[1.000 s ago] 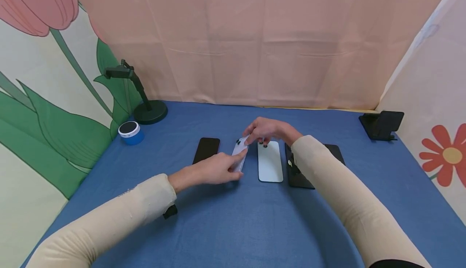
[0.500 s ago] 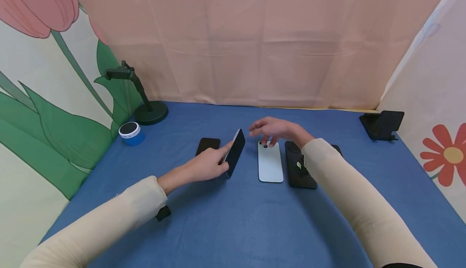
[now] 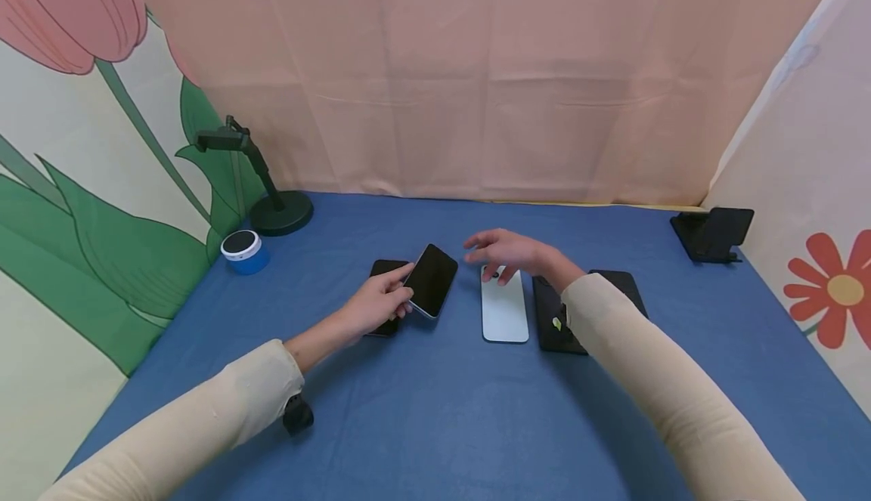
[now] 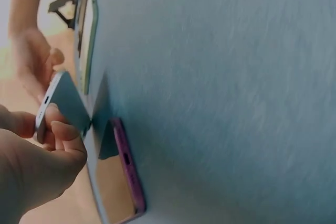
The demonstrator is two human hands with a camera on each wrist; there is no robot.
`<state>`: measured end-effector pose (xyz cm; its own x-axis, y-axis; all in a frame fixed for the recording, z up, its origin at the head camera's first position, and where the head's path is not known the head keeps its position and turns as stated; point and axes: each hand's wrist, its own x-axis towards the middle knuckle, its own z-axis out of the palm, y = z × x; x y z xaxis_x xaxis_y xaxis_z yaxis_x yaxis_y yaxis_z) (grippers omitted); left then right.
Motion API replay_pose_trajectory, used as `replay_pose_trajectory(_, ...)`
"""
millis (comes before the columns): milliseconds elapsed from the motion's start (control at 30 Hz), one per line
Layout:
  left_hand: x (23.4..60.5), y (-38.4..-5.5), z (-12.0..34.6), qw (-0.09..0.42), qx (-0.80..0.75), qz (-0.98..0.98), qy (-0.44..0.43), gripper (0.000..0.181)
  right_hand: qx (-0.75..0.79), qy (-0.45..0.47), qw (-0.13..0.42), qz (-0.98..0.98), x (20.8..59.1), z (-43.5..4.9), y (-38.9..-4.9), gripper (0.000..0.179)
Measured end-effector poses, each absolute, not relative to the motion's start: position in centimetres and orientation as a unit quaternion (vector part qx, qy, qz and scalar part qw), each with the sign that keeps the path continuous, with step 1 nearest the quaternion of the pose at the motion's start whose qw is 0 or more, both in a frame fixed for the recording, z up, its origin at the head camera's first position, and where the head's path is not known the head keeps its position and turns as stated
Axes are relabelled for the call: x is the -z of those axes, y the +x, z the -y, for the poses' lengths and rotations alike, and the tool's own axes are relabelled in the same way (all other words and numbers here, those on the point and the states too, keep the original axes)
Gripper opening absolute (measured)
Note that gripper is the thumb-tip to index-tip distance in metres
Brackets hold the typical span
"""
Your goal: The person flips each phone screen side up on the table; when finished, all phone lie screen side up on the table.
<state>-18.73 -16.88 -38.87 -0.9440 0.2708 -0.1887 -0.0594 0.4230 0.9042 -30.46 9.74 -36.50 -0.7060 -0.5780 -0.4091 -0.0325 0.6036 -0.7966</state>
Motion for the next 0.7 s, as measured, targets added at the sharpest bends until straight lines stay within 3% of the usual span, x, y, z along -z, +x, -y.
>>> replay_pose_trajectory(333,38.6,-17.9,16.0,0.161,-0.635,-0.755,0.025,0.060,0.539,-0.106,0.320,-0.772,38.1,-8.2,-29.5,0.056)
replay_pose_trajectory(700,38.6,-17.9,16.1,0.152,-0.679,-0.718,0.014,0.061,0.594,-0.132,0.278,-0.743,39.2,-8.1,-29.3,0.047)
